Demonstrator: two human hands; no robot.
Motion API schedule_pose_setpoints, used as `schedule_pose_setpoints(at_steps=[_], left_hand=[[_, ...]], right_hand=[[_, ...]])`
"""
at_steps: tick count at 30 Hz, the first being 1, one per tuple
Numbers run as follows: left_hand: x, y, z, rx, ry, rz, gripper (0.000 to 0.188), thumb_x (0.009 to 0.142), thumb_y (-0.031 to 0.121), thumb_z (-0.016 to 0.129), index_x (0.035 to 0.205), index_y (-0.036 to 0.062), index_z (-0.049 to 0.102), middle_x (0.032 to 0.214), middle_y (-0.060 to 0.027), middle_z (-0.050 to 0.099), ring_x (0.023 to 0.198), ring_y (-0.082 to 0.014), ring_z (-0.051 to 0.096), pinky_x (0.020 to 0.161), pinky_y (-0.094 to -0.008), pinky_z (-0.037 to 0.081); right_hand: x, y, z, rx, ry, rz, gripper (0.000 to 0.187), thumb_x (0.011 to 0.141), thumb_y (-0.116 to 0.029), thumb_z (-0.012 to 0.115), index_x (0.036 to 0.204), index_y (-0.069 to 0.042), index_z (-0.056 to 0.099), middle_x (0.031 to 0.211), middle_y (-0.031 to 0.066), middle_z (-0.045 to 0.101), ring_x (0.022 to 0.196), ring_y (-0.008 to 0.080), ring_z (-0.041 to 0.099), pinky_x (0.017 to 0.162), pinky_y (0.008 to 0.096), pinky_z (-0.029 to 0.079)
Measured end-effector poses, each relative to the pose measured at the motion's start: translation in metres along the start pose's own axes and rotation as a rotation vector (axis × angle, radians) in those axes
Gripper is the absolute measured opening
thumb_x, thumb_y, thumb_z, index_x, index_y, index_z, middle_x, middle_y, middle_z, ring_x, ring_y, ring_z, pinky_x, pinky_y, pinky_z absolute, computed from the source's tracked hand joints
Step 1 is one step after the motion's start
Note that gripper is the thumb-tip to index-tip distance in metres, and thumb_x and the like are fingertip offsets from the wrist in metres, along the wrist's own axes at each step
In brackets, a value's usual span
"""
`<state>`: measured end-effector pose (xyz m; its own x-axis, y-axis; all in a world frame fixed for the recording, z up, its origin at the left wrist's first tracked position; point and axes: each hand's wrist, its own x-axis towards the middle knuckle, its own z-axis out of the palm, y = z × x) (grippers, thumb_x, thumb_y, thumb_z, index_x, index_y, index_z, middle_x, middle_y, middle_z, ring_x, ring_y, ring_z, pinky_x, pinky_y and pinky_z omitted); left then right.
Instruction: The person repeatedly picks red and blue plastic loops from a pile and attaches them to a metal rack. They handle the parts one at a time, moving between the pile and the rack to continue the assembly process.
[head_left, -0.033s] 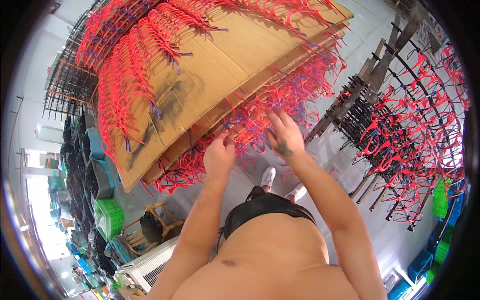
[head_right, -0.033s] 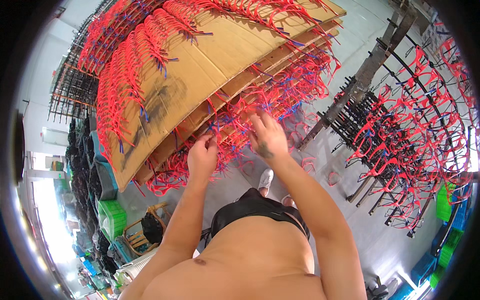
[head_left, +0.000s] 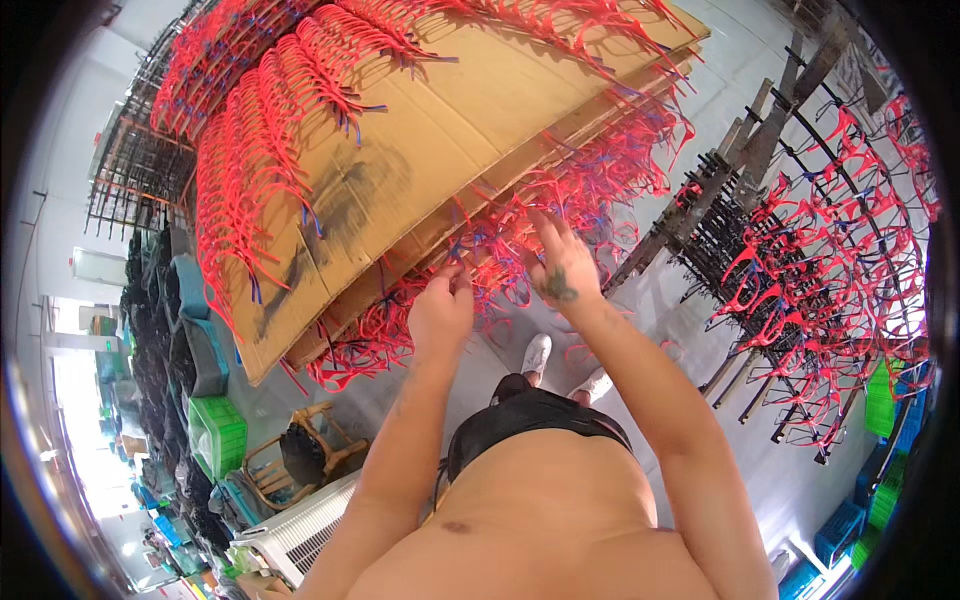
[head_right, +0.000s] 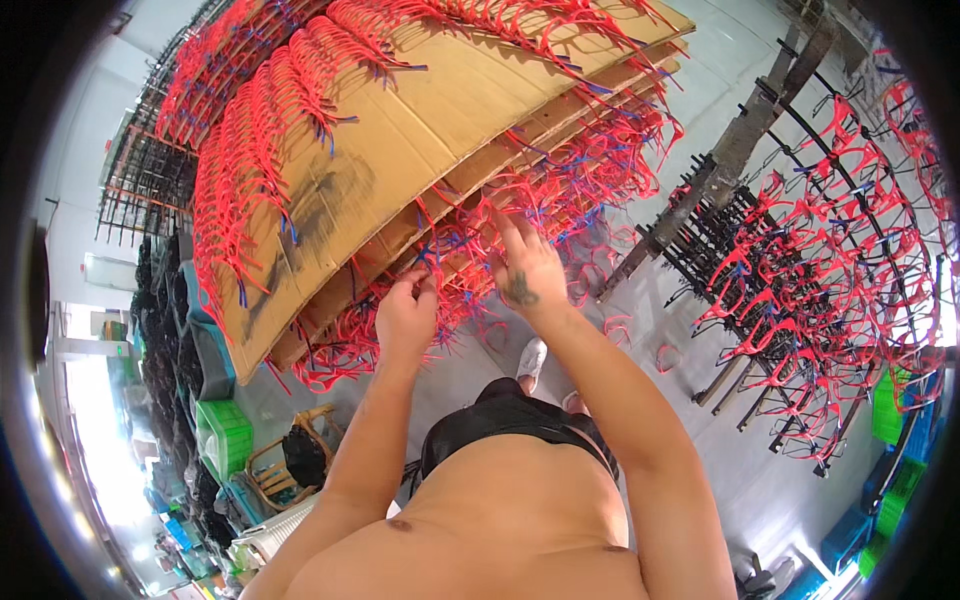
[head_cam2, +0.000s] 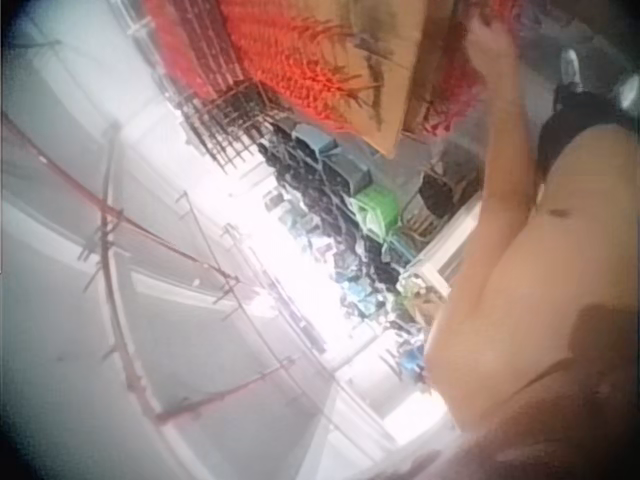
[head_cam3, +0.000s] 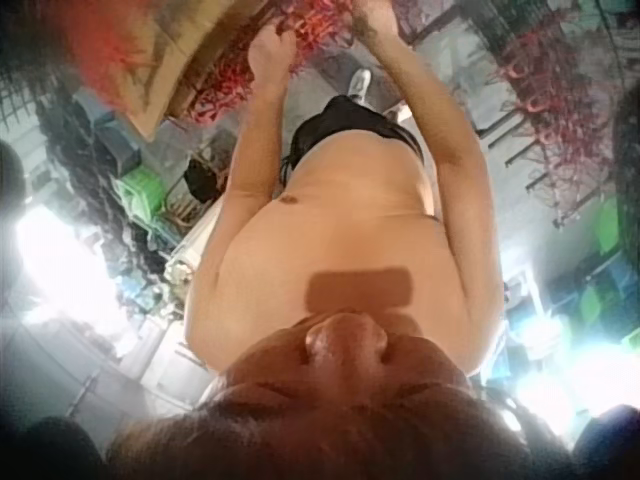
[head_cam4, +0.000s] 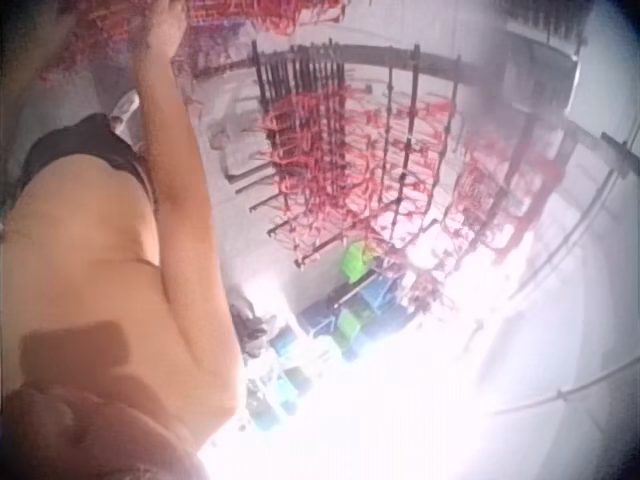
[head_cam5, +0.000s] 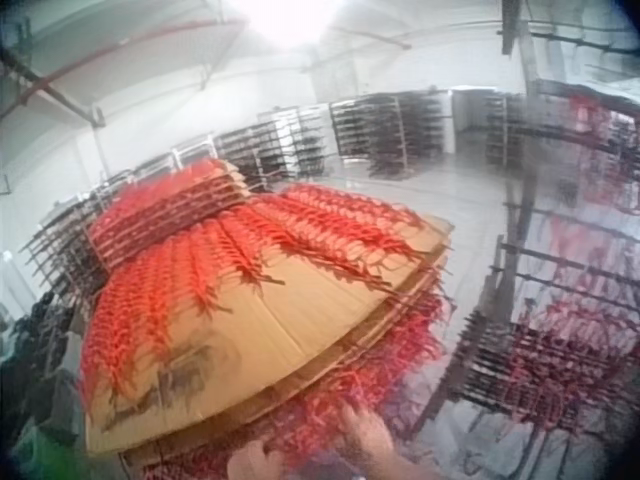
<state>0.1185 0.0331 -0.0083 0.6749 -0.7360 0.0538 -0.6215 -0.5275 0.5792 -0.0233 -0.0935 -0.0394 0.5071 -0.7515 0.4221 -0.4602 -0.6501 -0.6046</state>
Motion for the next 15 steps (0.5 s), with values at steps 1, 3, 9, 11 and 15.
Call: schedule_pose_setpoints(at_steps=[1,3,9,11,15], left_hand=[[-0.002,0.005,-0.004,0.012,-0.021,-0.035,0.034,0.085,0.030,0.057,0.104,0.0026,0.062,0.074,-0.0140,0.065,0.072,-0.0270,0.064,0.067,-0.0362,0.048],[-0.004,0.010,-0.009,0.030,-0.062,-0.111,0.035,0.085,0.032,0.057,0.103,0.0028,0.062,0.076,-0.0151,0.065,0.073,-0.0286,0.064,0.067,-0.0366,0.048],[-0.002,0.001,-0.009,0.097,-0.139,-0.079,0.038,0.085,0.034,0.056,0.107,0.0046,0.061,0.079,-0.0159,0.066,0.076,-0.0331,0.064,0.069,-0.0400,0.048],[-0.001,0.006,-0.006,0.167,-0.130,-0.100,0.036,0.084,0.035,0.056,0.104,0.0053,0.062,0.081,-0.0155,0.066,0.077,-0.0330,0.064,0.069,-0.0403,0.049],[0.000,0.005,-0.004,0.218,-0.161,-0.052,0.034,0.084,0.036,0.056,0.096,0.0059,0.064,0.082,-0.0147,0.067,0.080,-0.0333,0.064,0.070,-0.0408,0.049]], right_hand=[[0.007,0.003,0.019,0.230,-0.013,0.244,0.047,0.080,-0.022,0.065,0.119,-0.004,0.046,0.109,0.0173,0.058,0.095,0.0325,0.058,0.081,0.0374,0.048],[0.023,0.006,0.048,0.681,-0.048,0.735,0.048,0.082,-0.027,0.066,0.116,-0.001,0.046,0.108,0.0167,0.058,0.096,0.0287,0.058,0.082,0.0348,0.046],[0.048,-0.011,0.068,0.896,0.008,0.983,0.062,0.076,-0.034,0.074,0.119,0.001,0.045,0.103,0.0123,0.061,0.094,0.0200,0.058,0.081,0.0308,0.046],[0.042,-0.003,0.082,1.029,0.068,0.946,0.059,0.075,-0.030,0.074,0.117,0.001,0.047,0.100,0.0123,0.062,0.091,0.0192,0.059,0.080,0.0299,0.046],[0.037,-0.001,0.073,1.061,0.096,0.847,0.052,0.076,-0.025,0.071,0.115,0.002,0.050,0.100,0.0130,0.062,0.091,0.0188,0.059,0.080,0.0290,0.046]])
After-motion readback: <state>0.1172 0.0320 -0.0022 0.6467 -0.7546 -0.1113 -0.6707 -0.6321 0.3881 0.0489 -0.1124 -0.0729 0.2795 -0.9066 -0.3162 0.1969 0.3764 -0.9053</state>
